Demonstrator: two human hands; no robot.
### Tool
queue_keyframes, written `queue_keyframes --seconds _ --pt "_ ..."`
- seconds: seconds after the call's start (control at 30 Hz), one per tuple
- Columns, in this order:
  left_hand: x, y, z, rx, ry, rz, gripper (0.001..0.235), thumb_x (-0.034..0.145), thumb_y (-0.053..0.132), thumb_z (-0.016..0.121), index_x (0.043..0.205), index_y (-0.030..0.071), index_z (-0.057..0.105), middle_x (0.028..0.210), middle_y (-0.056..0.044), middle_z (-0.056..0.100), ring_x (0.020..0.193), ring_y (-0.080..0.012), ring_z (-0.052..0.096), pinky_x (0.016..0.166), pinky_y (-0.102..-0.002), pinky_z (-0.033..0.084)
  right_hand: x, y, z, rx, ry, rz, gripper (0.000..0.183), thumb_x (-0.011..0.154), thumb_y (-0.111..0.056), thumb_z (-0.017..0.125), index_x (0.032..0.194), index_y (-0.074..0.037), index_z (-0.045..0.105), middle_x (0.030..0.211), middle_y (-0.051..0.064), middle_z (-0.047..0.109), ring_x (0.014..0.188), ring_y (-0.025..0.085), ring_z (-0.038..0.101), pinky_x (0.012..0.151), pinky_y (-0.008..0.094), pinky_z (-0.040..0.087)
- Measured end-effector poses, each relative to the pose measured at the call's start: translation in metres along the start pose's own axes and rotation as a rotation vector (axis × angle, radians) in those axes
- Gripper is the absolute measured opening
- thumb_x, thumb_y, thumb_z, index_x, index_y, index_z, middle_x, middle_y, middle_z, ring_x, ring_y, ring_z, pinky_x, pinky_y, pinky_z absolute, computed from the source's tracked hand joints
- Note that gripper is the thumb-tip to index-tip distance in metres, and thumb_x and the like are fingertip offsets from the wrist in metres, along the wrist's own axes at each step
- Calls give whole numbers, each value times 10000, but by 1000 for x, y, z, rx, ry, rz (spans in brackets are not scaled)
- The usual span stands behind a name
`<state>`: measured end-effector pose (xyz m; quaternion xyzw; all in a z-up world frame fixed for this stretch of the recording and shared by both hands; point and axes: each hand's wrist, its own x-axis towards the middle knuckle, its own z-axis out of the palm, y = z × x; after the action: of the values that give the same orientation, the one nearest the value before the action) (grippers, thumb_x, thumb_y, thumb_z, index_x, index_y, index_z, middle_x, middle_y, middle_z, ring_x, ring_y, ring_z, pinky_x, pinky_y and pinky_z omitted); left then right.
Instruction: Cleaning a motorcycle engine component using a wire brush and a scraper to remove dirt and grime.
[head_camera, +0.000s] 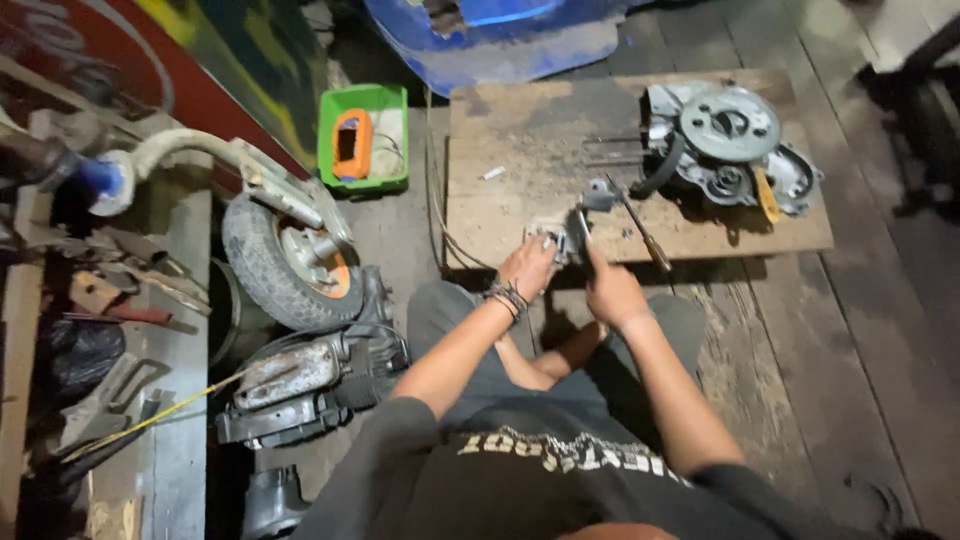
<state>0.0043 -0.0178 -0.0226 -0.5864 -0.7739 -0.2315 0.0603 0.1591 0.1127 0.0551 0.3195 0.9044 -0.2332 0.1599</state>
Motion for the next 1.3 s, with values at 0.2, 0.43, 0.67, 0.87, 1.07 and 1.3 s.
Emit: queue_keyframes --seconds 0.2,0.43,0.67,0.87,1.07,1.3 --pt "5 -1 5 59 99 19 364 866 247 765 1136 40 635 1128 -241 645 1065 -401 696 869 -429 609 29 -24 -11 31 128 -36 783 978 -215 556 1665 -197 180 1159 295 696 1140 479 673 976 590 555" --pt "4 -12 20 29 72 13 412 845 258 776 1172 61 622 1204 -245 631 1125 -410 679 907 -452 605 -2 -7 -2 -61 57 -23 793 933 -181 545 1657 -196 223 1125 290 708 1095 483 699 940 587 575" --pt "-1 -7 24 46 50 -14 399 847 292 772 1164 92 633 1211 -215 644 1137 -392 687 925 -428 606 0 -54 -26 -27 134 -6 758 990 -84 463 1673 -229 168 1157 271 689 1146 466 678 973 551 561" --pt "-8 -4 24 8 35 -39 407 840 218 770 1190 68 626 1236 -239 640 1173 -402 673 954 -438 600 -28 -23 6 -21 28 57 826 928 -155 520 1674 -246 178 1154 253 686 1116 465 683 939 572 575" --pt "2 -9 31 1 72 -35 398 821 207 770 1162 70 618 1227 -226 627 1167 -398 667 957 -441 600 42 -18 5 -57 94 22 825 961 -197 547 1676 -282 144 1173 240 683 1135 454 678 949 580 565" --pt "-10 -16 34 1 50 -19 411 844 178 753 1216 61 622 1273 -244 616 1186 -407 663 975 -441 589 -12 -3 3 -36 -12 15 821 941 -226 579 1673 -256 208 1172 263 706 1137 464 686 940 579 568"
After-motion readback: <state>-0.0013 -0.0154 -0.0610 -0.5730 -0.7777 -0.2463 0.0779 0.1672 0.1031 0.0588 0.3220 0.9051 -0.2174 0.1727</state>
